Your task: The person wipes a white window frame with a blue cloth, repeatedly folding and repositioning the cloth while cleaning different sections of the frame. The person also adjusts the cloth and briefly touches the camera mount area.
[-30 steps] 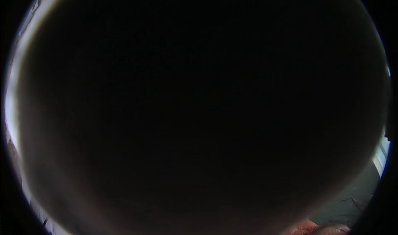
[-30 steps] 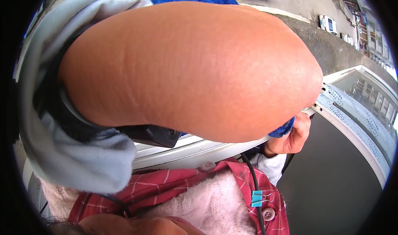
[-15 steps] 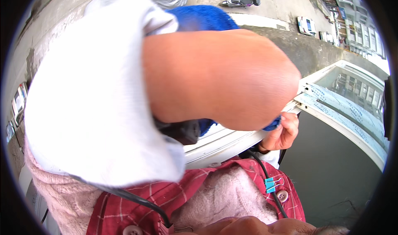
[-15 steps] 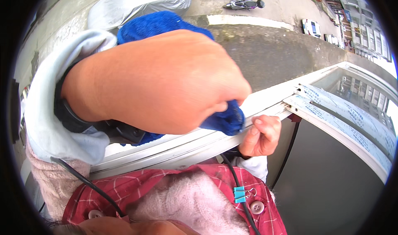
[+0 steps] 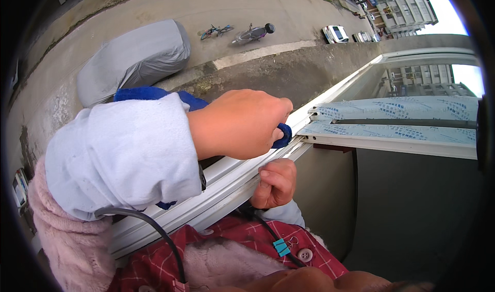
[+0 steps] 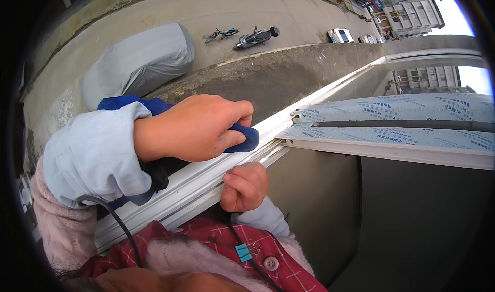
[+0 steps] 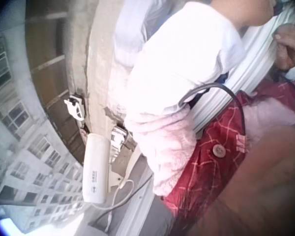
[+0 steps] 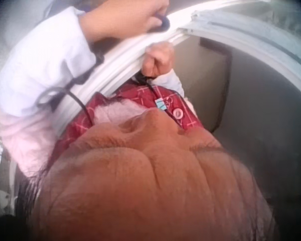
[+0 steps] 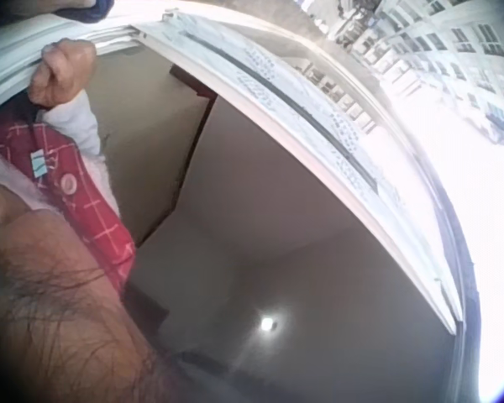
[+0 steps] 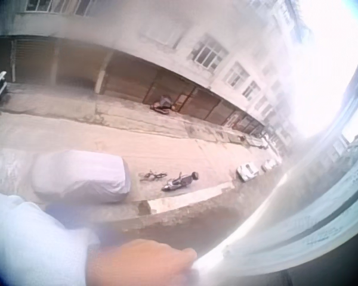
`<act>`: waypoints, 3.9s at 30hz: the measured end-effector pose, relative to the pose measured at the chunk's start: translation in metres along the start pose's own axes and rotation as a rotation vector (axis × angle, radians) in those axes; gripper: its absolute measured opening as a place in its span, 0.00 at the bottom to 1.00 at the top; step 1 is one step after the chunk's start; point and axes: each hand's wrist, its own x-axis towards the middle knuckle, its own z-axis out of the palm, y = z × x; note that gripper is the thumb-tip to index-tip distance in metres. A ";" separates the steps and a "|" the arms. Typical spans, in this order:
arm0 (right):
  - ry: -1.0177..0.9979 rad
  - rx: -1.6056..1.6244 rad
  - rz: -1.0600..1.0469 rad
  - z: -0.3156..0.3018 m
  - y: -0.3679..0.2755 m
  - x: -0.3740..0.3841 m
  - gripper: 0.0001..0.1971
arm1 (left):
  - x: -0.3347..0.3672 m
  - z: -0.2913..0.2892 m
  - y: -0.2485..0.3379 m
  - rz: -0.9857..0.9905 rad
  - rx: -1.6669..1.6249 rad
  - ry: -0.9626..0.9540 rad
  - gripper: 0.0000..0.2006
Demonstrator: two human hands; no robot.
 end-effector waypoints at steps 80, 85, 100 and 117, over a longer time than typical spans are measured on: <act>0.094 0.079 -0.176 0.016 0.008 0.007 0.17 | 0.068 0.032 -0.006 -0.086 0.100 -0.344 0.17; 0.053 0.104 -0.215 0.014 0.008 0.011 0.14 | 0.065 0.023 -0.007 -0.059 0.091 -0.398 0.15; 0.148 0.095 -0.316 0.027 0.016 0.006 0.12 | 0.050 0.044 -0.007 0.019 0.288 -0.248 0.11; 0.159 -0.006 -0.153 0.028 0.004 0.001 0.16 | 0.059 0.049 -0.020 0.143 0.243 -0.232 0.10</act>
